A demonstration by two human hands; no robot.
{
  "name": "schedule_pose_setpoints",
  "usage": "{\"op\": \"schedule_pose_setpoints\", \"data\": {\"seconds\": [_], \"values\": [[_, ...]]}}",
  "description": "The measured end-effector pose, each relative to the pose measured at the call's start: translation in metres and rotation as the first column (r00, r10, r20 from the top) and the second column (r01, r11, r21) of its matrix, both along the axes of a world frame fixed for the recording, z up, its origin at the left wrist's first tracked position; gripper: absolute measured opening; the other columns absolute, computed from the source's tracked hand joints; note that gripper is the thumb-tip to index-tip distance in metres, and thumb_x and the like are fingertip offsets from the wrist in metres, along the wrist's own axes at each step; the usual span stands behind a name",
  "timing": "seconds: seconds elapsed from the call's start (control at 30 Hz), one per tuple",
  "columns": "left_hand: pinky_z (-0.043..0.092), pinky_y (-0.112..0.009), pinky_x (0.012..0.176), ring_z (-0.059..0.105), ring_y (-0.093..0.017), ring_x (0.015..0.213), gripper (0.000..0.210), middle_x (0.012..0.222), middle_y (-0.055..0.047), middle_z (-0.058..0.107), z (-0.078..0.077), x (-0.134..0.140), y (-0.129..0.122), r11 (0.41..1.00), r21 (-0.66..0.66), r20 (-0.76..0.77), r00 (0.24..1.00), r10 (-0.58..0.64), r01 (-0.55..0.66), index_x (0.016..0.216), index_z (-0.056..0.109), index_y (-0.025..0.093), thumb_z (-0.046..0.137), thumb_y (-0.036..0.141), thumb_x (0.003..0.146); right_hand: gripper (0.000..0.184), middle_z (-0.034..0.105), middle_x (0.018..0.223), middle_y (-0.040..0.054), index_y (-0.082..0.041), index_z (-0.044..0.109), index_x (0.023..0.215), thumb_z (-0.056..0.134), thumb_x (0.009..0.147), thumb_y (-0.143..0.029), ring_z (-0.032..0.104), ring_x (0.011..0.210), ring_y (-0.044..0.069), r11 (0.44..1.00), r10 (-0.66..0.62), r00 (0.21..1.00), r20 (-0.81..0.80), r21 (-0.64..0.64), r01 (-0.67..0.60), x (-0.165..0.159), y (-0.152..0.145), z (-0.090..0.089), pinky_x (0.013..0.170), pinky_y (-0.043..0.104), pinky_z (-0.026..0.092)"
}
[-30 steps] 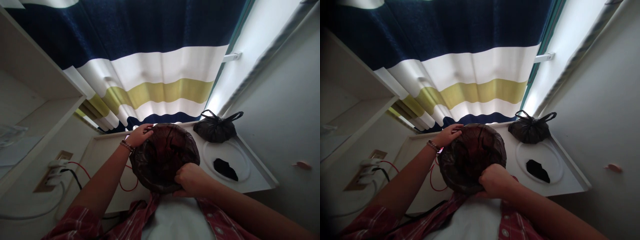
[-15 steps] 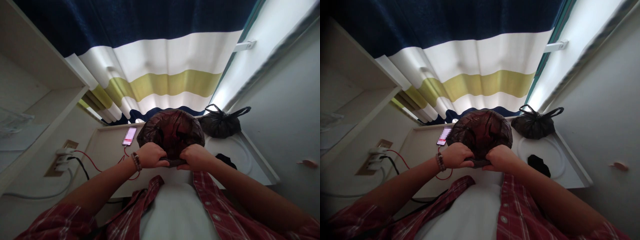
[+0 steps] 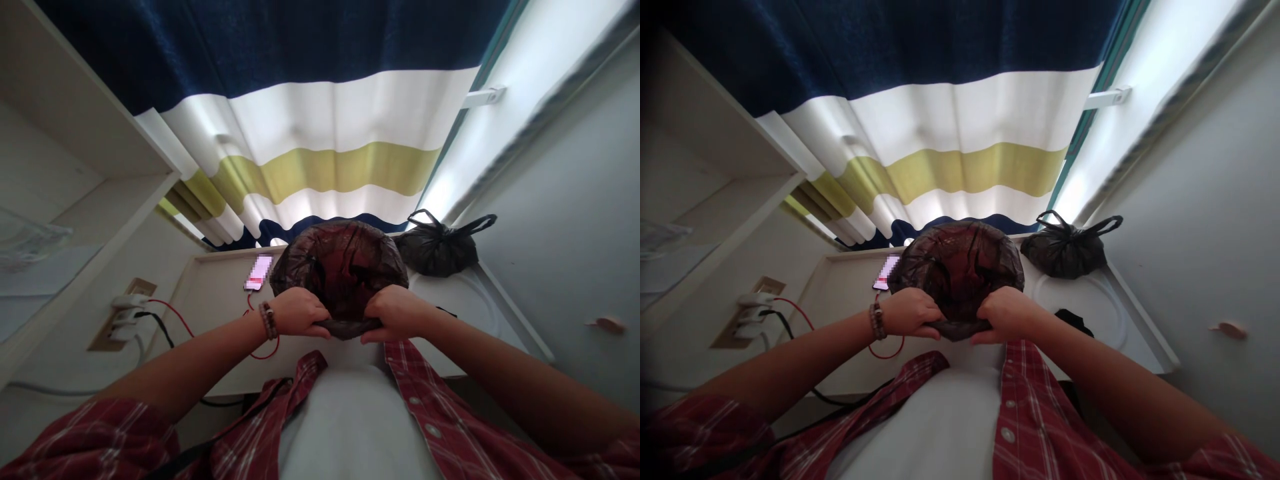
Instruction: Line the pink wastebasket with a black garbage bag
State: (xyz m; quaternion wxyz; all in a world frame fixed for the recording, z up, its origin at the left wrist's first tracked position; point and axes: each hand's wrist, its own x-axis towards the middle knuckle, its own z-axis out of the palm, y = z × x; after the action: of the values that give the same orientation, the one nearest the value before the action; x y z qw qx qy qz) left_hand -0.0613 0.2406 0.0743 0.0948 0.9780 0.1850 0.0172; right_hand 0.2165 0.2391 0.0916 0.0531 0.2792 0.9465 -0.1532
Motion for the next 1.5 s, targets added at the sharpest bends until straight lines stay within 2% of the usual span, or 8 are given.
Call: {"op": "schedule_pose_setpoints", "data": {"seconds": [0.13,0.23,0.33,0.43,0.57,0.77,1.27,1.5], "values": [[0.049,-0.031,0.073,0.066,-0.019,0.079,0.035,0.080,-0.006,0.071,0.017,0.000,-0.010,0.998,-0.063,0.085,0.996,-0.019,0.025,0.098,0.070,0.022,0.050,0.051,0.093,0.048,0.071,0.074,0.0061,-0.020,0.073,0.084,0.053,0.084,-0.064,0.064,0.068,0.018,0.991,0.005,0.998,-0.066,-0.135,-0.014,0.005,-0.009,0.022,0.061,0.028,0.040],[0.047,-0.037,0.095,0.063,-0.022,0.101,0.031,0.104,-0.008,0.069,0.033,0.001,0.002,0.982,-0.056,0.224,0.956,0.191,-0.182,0.108,0.067,0.022,0.053,0.045,0.091,0.038,0.071,0.100,0.0064,-0.022,0.069,0.107,0.053,0.089,-0.052,0.065,0.090,0.020,0.992,-0.123,0.956,-0.266,-0.049,0.114,0.008,0.009,0.033,0.080,0.029,0.046],[0.036,-0.042,0.111,0.051,-0.025,0.124,0.042,0.131,-0.010,0.058,0.032,0.004,0.035,0.810,-0.043,0.343,0.753,0.562,-0.585,0.129,0.056,0.020,0.054,0.037,0.091,0.049,0.055,0.134,0.0124,-0.018,0.054,0.132,0.055,0.089,-0.040,0.051,0.122,0.026,0.896,-0.318,0.850,-0.421,0.159,0.414,0.005,0.047,0.024,0.102,0.037,0.039],[0.036,-0.040,0.111,0.049,-0.026,0.127,0.052,0.136,-0.012,0.055,0.014,0.005,0.068,0.627,-0.129,0.287,0.576,0.765,-0.768,0.136,0.049,0.014,0.056,0.029,0.087,0.055,0.048,0.141,0.0166,-0.012,0.043,0.141,0.052,0.089,-0.025,0.045,0.129,0.027,0.821,-0.451,0.823,-0.347,0.201,0.535,0.001,0.084,-0.002,0.106,0.037,0.036],[0.044,-0.032,0.103,0.060,-0.021,0.113,0.040,0.123,-0.006,0.065,-0.007,0.002,0.086,0.617,-0.305,0.215,0.579,0.787,-0.725,0.127,0.057,0.019,0.047,0.019,0.088,0.046,0.058,0.130,0.0131,-0.016,0.046,0.138,0.045,0.091,-0.017,0.055,0.118,0.023,0.794,-0.542,0.795,-0.271,0.144,0.590,0.000,0.106,-0.026,0.099,0.031,0.039],[0.046,-0.033,0.099,0.062,-0.022,0.109,0.037,0.118,-0.005,0.067,-0.009,0.003,0.079,0.558,-0.327,0.245,0.502,0.829,-0.762,0.124,0.060,0.020,0.048,0.022,0.089,0.028,0.065,0.116,0.0087,-0.020,0.059,0.117,0.043,0.094,-0.021,0.059,0.109,0.021,0.760,-0.601,0.751,-0.274,0.094,0.643,0.005,0.109,-0.029,0.092,0.028,0.039],[0.046,-0.033,0.086,0.064,-0.025,0.098,0.034,0.102,-0.008,0.071,-0.010,-0.010,0.136,0.439,-0.087,0.167,0.422,0.891,-0.894,0.103,0.070,0.020,0.052,0.045,0.088,0.026,0.064,0.107,0.0148,-0.014,0.054,0.109,0.043,0.097,-0.034,0.057,0.106,0.027,0.637,-0.716,0.676,-0.174,0.235,0.734,-0.004,0.139,-0.019,0.085,0.033,0.040],[0.046,-0.032,0.085,0.064,-0.025,0.098,0.032,0.103,-0.006,0.071,-0.011,-0.009,0.148,0.408,-0.070,0.184,0.390,0.902,-0.910,0.104,0.069,0.023,0.052,0.045,0.088,0.023,0.062,0.111,0.0159,-0.013,0.051,0.111,0.045,0.095,-0.028,0.052,0.110,0.027,0.635,-0.699,0.683,-0.212,0.255,0.729,-0.007,0.155,-0.019,0.091,0.034,0.038]]}}
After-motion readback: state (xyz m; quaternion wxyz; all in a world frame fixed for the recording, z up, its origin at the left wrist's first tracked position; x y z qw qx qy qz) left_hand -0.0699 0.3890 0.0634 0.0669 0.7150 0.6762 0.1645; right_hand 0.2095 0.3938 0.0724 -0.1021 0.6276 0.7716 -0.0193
